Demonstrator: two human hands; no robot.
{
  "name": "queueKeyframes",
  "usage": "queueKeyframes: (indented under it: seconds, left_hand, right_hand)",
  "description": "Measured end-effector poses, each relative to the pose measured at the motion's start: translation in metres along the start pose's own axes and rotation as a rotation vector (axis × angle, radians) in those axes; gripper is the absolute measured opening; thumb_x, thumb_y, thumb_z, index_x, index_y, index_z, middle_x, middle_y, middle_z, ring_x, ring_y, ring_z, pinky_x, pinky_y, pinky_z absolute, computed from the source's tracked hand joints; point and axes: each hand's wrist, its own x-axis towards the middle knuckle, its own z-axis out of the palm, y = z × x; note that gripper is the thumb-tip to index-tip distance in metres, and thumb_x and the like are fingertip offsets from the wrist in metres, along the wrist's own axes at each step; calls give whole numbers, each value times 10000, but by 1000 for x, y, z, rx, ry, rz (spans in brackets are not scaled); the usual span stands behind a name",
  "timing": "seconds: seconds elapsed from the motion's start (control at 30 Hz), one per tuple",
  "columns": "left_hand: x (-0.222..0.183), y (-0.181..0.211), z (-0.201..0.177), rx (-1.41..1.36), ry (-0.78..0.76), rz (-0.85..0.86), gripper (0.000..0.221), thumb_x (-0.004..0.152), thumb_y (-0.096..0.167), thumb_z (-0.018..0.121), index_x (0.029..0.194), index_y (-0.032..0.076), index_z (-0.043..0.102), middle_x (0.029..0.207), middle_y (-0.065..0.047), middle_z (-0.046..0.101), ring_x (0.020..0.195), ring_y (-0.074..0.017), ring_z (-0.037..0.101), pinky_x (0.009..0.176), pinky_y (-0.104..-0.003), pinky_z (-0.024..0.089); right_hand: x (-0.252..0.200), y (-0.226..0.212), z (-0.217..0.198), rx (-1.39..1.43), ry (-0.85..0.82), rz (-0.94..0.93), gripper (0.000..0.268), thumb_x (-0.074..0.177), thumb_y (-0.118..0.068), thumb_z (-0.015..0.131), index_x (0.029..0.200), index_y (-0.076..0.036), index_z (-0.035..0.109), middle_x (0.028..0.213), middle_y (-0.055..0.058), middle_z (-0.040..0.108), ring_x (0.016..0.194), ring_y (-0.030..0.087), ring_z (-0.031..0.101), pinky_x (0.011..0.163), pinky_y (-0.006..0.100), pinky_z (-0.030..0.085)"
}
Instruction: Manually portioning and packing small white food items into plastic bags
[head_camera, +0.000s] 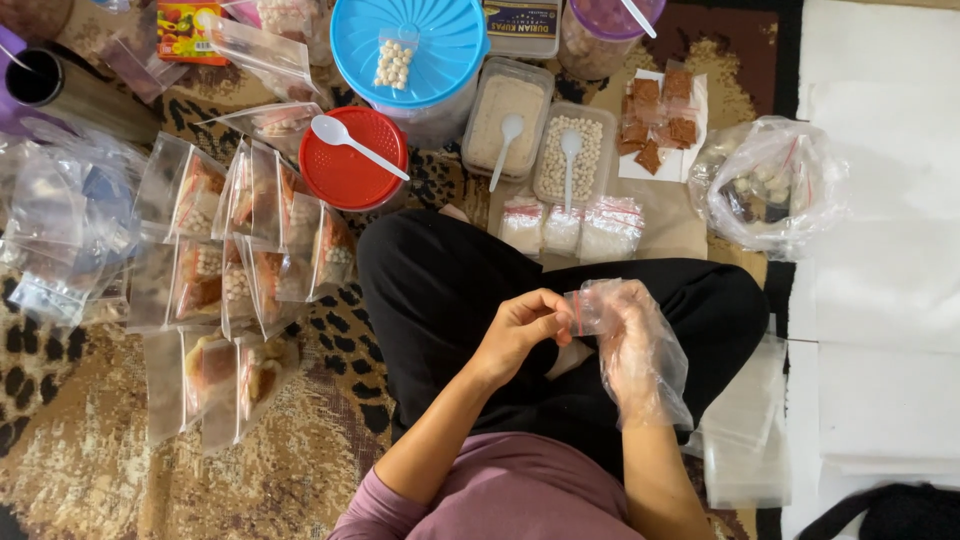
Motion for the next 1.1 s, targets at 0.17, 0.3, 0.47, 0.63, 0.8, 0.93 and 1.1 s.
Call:
queueKeyframes:
  seconds: [0.17, 0.3, 0.47, 0.63, 0.8, 0.93, 1.1]
  left_hand:
    - [6, 2, 8, 98, 113, 82, 86, 926, 75, 689, 955, -6, 683, 680, -119, 648, 648, -169, 650, 657, -295, 555]
    - [9, 17, 22, 257, 243, 251, 17, 895, 11, 693, 898, -4, 699, 751, -117, 638, 632, -184, 697, 619, -292, 587]
    - [9, 27, 37, 450, 230, 373, 37, 899, 17, 720, 927, -7, 718, 810, -95, 599, 645, -178, 672, 604, -290, 584]
    - [10, 23, 35, 438, 209, 410, 23, 920, 5, 695, 929, -7, 712, 810, -86, 599, 657, -178, 679, 595, -291, 597]
    - [8, 13, 31, 474, 241, 439, 22, 907, 1, 688, 919, 8, 705, 823, -74, 582, 668, -154, 642, 589, -285, 570]
    - [9, 22, 28, 651, 202, 560, 28, 903, 83, 711, 918, 64, 699, 827, -57, 594, 694, -184, 620, 611, -312, 538]
    - [17, 63, 29, 1058, 85, 861, 264, 946, 69, 647, 1209, 89, 643, 1143, -96, 583, 1100, -309, 582, 958, -411, 469]
  right_hand:
    - [15, 60, -23, -252, 196, -132, 258, 966, -251, 687, 1181, -138, 601, 1063, 84, 697, 876, 197, 695, 798, 320, 578]
    - [13, 50, -26, -534, 166, -454, 58, 979, -170, 693, 1028, -192, 714, 1067, -5, 701, 944, 203, 671, 844, 324, 534]
    - [5, 30, -8, -278, 72, -115, 141, 925, -263, 733, 1055, -214, 756, 984, 16, 758, 890, 169, 733, 823, 320, 598]
    - [20, 45, -9, -133, -13, -196, 101, 981, -159, 698, 913, -106, 750, 906, 55, 752, 847, 171, 724, 760, 346, 598]
    - [20, 49, -9, -78, 89, -114, 157, 977, -163, 730, 852, -67, 733, 886, 88, 753, 828, 217, 762, 741, 353, 626]
    - [24, 55, -25, -237, 31, -45, 112, 973, -181, 692, 907, -108, 744, 894, 66, 741, 808, 226, 752, 645, 339, 602]
    - [26, 56, -36, -345, -75, -17, 75, 927, -197, 671, 937, -179, 743, 860, 39, 673, 738, 205, 704, 579, 345, 592]
